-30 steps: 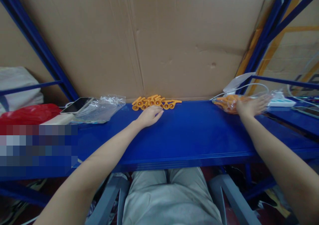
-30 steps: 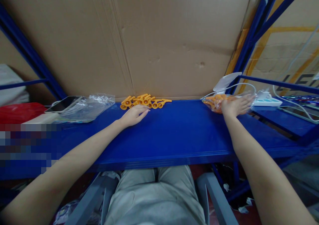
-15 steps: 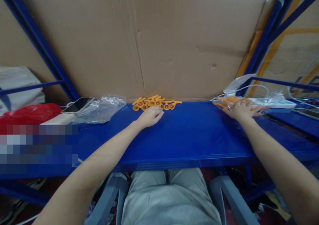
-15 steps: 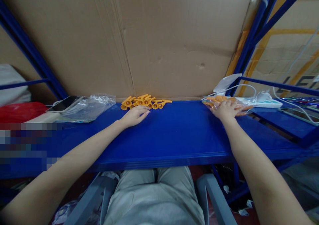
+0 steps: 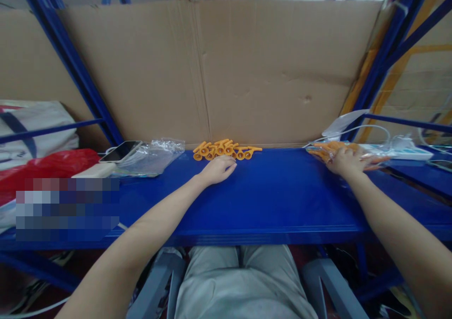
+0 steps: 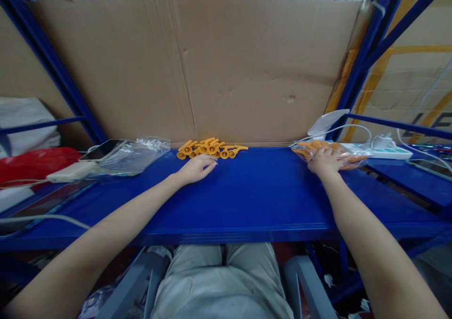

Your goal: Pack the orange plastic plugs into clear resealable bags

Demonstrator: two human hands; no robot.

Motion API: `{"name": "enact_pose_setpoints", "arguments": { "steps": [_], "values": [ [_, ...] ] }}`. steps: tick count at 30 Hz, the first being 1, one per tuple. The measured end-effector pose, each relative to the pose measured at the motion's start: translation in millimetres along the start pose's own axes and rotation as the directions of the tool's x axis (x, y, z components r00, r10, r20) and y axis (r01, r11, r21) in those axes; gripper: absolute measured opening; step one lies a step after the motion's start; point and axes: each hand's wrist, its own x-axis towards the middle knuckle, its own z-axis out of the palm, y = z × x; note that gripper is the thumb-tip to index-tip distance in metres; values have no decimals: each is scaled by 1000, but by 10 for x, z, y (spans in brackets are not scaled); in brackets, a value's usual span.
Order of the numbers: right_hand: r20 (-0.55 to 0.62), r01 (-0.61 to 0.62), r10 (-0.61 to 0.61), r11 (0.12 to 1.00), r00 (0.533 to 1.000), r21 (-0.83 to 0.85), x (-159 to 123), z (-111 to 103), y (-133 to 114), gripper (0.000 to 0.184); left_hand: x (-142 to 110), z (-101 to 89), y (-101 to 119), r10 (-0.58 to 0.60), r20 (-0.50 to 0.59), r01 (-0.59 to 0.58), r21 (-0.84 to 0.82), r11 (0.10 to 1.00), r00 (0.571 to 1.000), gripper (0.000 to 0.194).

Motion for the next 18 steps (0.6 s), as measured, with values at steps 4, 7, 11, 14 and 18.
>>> {"name": "enact_pose_setpoints", "arguments": {
  "steps": [4,7,11,14,18],
  "values": [
    [36,55,-54,998,998,-23,39,-25,50,48,-1,5,-10,9,2,-9,8,1000,1000,32],
    [42,103,-102,994,994,-34,66,-19,111,46,0,-5,-15,9,11,-9,11,1000,1000,33],
    [13,138,-138,990,990,-14,77,19,162,46,-2,-1,-13,8,19,-8,13,1000,1000,32],
    [-17,152,-151,988,988,26,77,46,165,55,8,2,-4,0,41,-1,26,1000,999,32],
    [-141,225,-214,972,967,65,104,87,158,63,36,-146,-50,-108,82,94,160,983,991,35]
  ]
}}
